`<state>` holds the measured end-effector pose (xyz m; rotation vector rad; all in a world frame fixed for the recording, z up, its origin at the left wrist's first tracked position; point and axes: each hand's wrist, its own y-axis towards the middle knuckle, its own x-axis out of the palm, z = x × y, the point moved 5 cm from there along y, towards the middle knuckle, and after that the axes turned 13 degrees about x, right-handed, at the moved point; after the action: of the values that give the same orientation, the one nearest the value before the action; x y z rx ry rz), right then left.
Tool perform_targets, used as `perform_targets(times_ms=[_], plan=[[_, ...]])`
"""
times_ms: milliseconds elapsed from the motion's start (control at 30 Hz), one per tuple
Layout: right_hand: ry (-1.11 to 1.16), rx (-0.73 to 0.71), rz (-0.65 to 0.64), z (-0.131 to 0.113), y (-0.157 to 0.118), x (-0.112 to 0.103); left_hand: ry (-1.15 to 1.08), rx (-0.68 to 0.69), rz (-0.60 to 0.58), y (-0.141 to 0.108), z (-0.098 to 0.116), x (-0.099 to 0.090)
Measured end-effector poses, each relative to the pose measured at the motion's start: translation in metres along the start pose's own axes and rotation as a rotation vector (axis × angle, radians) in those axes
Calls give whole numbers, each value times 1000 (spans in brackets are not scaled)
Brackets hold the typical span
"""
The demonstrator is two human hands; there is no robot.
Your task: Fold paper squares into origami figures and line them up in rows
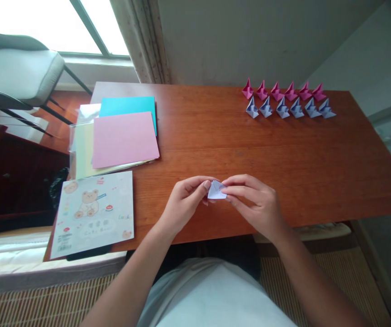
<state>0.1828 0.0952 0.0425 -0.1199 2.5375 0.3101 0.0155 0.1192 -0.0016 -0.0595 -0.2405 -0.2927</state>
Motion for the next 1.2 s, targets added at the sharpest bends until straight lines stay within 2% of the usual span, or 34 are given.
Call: perform_targets(times_ms=[267, 433, 600, 767, 900, 967, 1200], plan=[[-59, -68, 18, 0, -4, 0, -33, -29, 13, 0, -5, -2], [-54, -18, -45, 3, -1, 1, -5, -32, 24, 0, -7, -1], [65, 132, -123, 11, 5, 0, 39, -20, 4, 0, -6, 2], [289, 365, -214, 24, 8, 9, 100, 19, -68, 0, -6, 5], [490, 580, -240, 31, 8, 19, 130, 65, -92, -2, -8, 5], [544, 632, -235, 32, 8, 22, 138, 83, -98, -3, -9, 5], [485, 520, -148, 25, 9, 20, 173, 104, -58, -3, -8, 4]])
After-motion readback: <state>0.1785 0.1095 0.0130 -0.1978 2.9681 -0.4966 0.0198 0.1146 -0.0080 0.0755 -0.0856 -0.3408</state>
